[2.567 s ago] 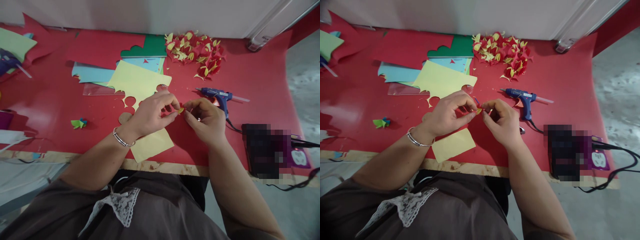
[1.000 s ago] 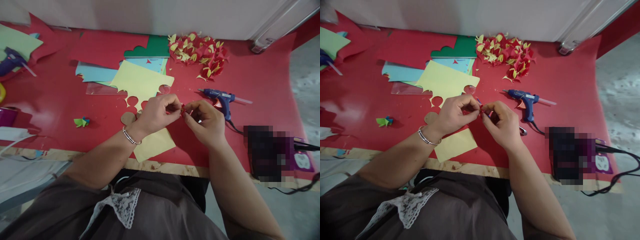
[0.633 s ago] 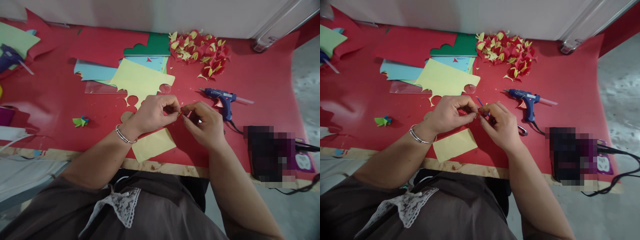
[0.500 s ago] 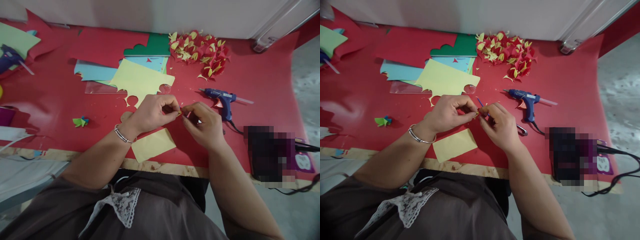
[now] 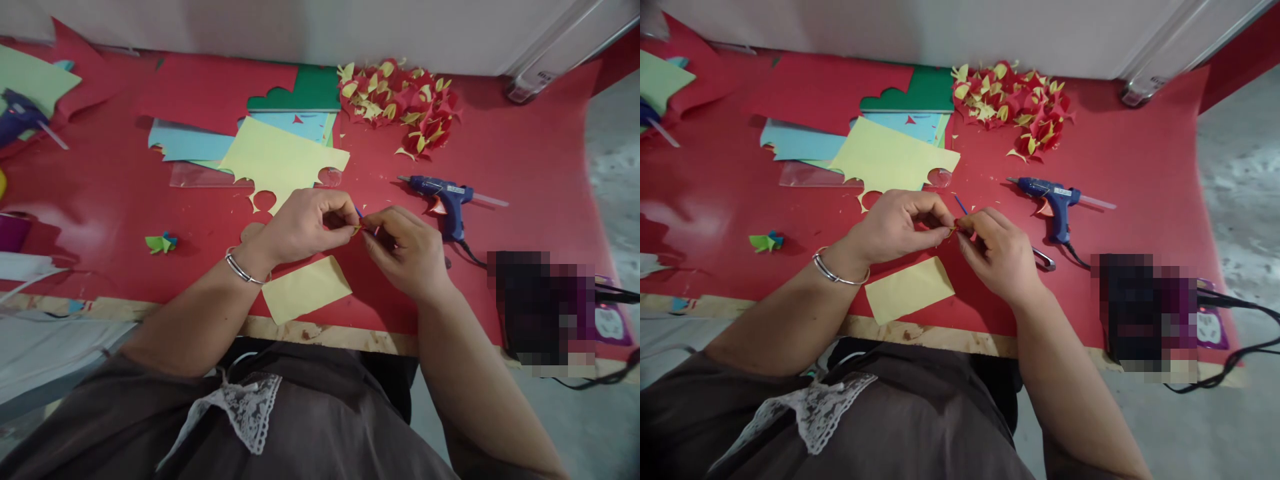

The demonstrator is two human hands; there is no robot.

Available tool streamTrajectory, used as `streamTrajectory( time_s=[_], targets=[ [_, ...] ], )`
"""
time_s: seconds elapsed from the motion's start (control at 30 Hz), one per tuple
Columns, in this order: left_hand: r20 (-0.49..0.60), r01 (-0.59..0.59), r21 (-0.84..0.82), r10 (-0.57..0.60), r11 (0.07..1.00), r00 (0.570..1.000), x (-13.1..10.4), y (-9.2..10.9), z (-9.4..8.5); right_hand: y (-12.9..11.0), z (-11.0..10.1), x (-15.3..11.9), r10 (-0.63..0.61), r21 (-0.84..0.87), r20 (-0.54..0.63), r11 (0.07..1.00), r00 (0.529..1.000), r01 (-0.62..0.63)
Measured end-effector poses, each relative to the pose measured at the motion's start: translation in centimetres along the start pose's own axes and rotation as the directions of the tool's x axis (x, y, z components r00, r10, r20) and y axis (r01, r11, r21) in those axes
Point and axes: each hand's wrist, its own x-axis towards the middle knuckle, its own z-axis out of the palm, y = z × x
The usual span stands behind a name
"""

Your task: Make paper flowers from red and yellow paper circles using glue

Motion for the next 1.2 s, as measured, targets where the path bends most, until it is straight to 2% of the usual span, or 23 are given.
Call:
streamTrajectory(
  time_s=[0.17,0.33,0.53,0.63,0.73,0.93,1.03,1.2],
  targets=[
    [0.02,0.019,0.09,-0.021,0.996,1.0,-0.1,0.0,0.1,0.6,0.3,-0.3,0.016,-0.032,0.011,0.999,1.0,-0.015],
    [0.059,-0.01,0.261,-0.005,0.965,0.998,-0.4,0.0,0.2,1.0,0.5,-0.3,0.033,-0.069,0.019,0.997,0.999,-0.031],
    [0.028,-0.043,0.4,0.034,0.915,0.999,-0.6,0.9,1.0,0.6,0.2,-0.1,0.017,-0.08,-0.003,0.997,1.0,-0.017],
    [-0.013,-0.017,0.326,0.022,0.945,1.0,-0.5,1.0,1.2,0.3,0.1,0.0,0.033,-0.047,-0.013,0.998,0.999,-0.034],
    [-0.054,0.054,0.184,-0.045,0.981,0.998,-0.2,0.5,1.0,0.0,0.2,0.1,0.074,-0.019,-0.037,0.997,0.997,-0.075],
    [-0.006,0.173,-0.057,-0.174,0.983,0.985,0.3,-0.4,0.0,-0.3,0.0,0.2,0.133,0.011,-0.127,0.991,0.983,-0.133],
    [-0.021,0.163,-0.049,-0.165,0.985,0.986,0.3,-0.3,0.0,-0.3,-0.2,0.1,0.152,0.014,-0.124,0.988,0.981,-0.151],
    [-0.054,0.092,0.108,-0.087,0.99,0.995,0.0,-0.1,0.2,-0.1,0.0,0.1,0.128,0.004,-0.092,0.992,0.988,-0.128]
  ],
)
